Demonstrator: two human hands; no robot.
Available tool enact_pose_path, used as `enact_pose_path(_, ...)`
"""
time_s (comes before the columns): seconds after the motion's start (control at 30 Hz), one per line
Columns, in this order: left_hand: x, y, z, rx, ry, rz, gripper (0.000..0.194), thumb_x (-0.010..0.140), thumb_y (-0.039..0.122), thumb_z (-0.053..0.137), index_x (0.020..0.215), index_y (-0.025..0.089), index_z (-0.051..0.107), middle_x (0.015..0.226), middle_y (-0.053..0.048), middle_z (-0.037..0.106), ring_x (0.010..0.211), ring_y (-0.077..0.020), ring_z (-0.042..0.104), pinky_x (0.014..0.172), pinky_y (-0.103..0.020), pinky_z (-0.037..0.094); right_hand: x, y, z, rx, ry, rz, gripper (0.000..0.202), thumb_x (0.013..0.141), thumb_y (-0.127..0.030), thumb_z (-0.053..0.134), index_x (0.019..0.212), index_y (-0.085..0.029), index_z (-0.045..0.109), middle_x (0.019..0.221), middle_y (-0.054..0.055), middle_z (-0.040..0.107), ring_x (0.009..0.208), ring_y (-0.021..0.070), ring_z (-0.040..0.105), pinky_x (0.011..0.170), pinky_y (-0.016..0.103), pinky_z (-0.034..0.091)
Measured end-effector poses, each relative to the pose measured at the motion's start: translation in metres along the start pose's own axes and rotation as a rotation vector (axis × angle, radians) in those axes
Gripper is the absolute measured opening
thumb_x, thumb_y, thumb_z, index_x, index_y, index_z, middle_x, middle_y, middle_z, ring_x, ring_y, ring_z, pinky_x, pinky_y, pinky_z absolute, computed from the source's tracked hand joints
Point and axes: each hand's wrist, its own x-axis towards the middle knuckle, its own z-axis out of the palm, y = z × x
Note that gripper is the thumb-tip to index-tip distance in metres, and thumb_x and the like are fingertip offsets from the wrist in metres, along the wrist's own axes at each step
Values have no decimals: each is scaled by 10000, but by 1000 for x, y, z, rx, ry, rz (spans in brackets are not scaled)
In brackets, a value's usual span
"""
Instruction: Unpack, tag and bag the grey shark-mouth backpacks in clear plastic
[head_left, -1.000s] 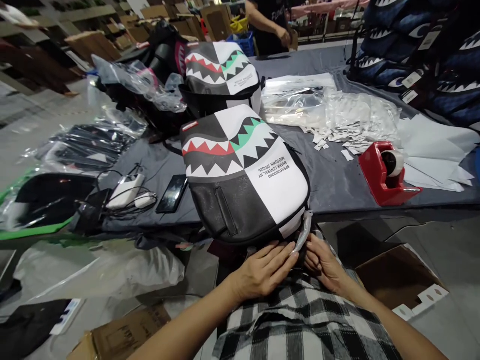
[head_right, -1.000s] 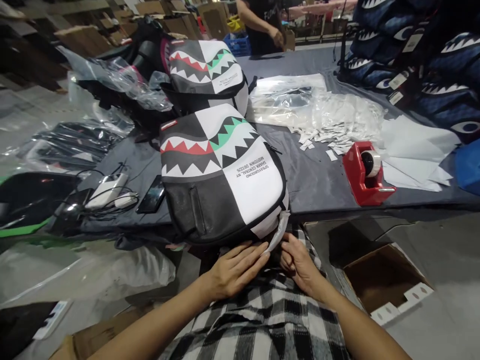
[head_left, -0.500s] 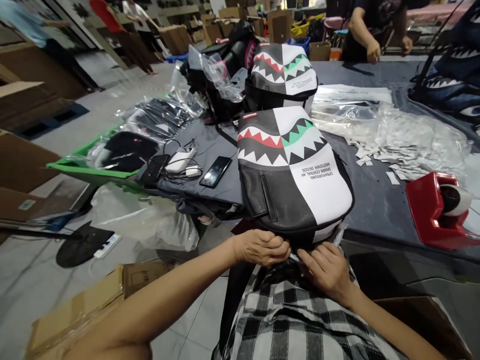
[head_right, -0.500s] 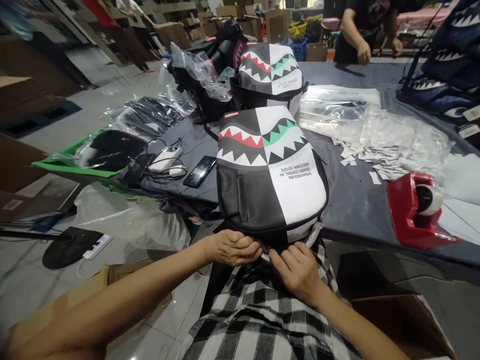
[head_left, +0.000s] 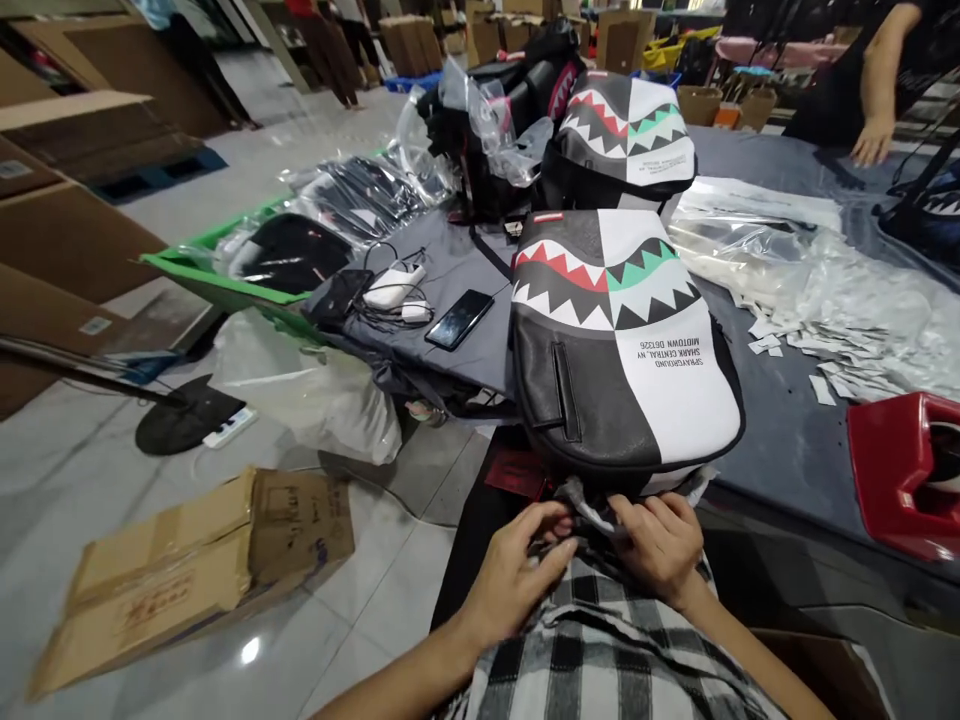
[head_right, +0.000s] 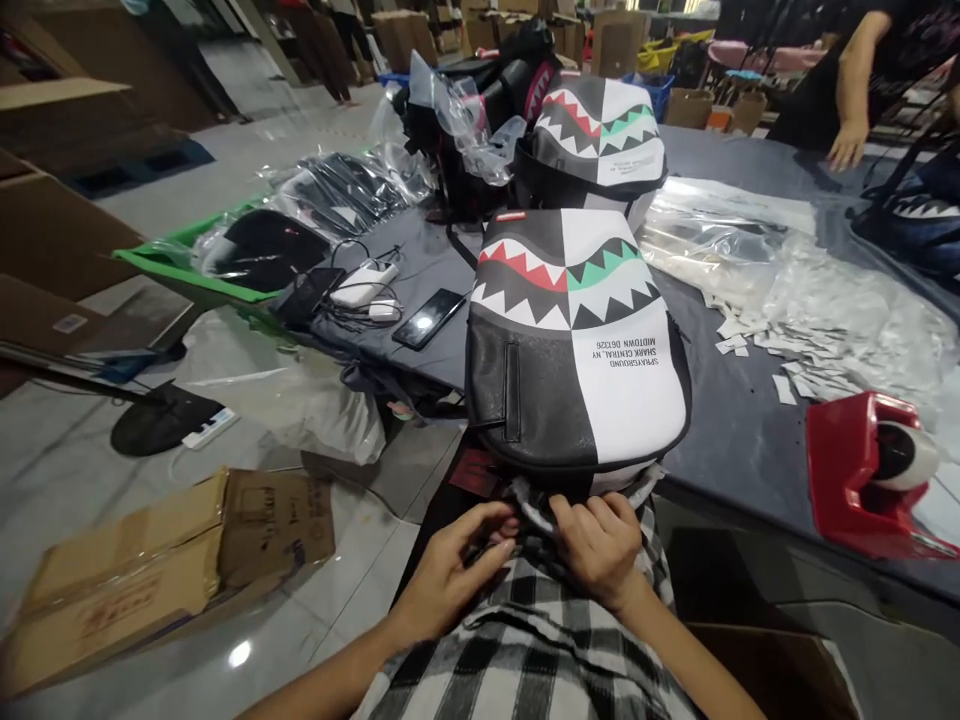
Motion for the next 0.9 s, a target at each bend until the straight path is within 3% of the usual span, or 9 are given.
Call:
enact_pose_path(0.1, 18, 14, 16, -423, -97, -367, 399, 849, 494, 656, 1034, 140, 664, 933, -66, 716, 803, -179, 656, 743, -288, 527, -2, -1, 1, 25, -41, -35, 340, 949, -143, 516, 1284, -145, 575, 629, -11, 632, 571, 147, 517, 670, 339, 364)
enact_pose_path(0.33, 47, 17, 45, -1081, 207, -725, 161, 557, 184, 739, 644, 158, 606, 590, 30, 596, 575, -112, 561, 630, -242, 488, -2, 1, -25, 128, -69, -69, 410, 908, -136, 535, 1315, -170, 572, 855, 41, 716, 795, 194, 652, 877, 396, 476)
enact_pose_path(0.4, 46, 9, 44, -1316, 194, -801, 153, 578, 180, 685, 553, 184, 534, 498, 47, 515, 559, -118, 573, 710, -276, 536, -12, 12, -43, 224, -33, 62, 422, 867, -168, 603, 1287, -214, 589, 1044, 82, 718, 987, 244, 663, 962, 451, 490)
enact_pose_path(0.47, 44, -1, 41, -1426, 152, -783, 175, 594, 184, 660, 524, 202, 500, 483, 42, 507, 617, -145, 630, 848, -339, 552, -26, 31, -57, 262, 46, 378, 358, 870, -239, 625, 1228, -235, 619, 1112, 101, 694, 1056, 278, 649, 950, 474, 520)
enact_pose_path(0.57, 37, -13, 28, -1238, 8, -662, 145, 612, 266, 716, 581, 204, 589, 558, 11, 604, 739, -208, 689, 953, -402, 522, -39, 69, -58, 354, 168, 978, 355, 862, -452, 644, 1140, -230, 641, 1138, 107, 682, 1059, 291, 655, 918, 474, 553)
enact_pose_path(0.67, 25, -17, -3, -771, -180, -498, 361, 736, 540, 703, 690, 183, 718, 680, -27, 687, 837, -268, 689, 941, -402, 510, -31, 102, -44, 657, 223, 1317, 520, 749, -616, 689, 1070, -208, 649, 1113, 119, 702, 998, 290, 692, 881, 462, 578)
enact_pose_path(0.73, 20, -12, -32, -421, -155, -428, 523, 783, 667, 616, 657, 174, 739, 681, -43, 698, 803, -279, 679, 864, -386, 523, -17, 115, -36, 835, 195, 1394, 505, 719, -629, 686, 973, -192, 677, 1005, 124, 727, 923, 289, 711, 813, 440, 594)
enact_pose_path(0.83, 36, 3, -75, -170, 69, -329, 626, 791, 743, 526, 622, 174, 725, 721, -93, 724, 755, -259, 675, 777, -359, 530, 7, 120, -28, 853, 27, 1312, 333, 651, -470, 746, 814, -182, 715, 836, 97, 738, 891, 289, 697, 753, 386, 583)
enact_pose_path(0.9, 62, 13, -91, -193, 308, -222, 506, 764, 669, 625, 901, 196, 740, 986, -98, 741, 951, -263, 677, 805, -335, 531, 19, 115, -22, 767, -73, 1249, 250, 603, -355, 768, 768, -170, 732, 768, 75, 737, 885, 284, 679, 738, 356, 567)
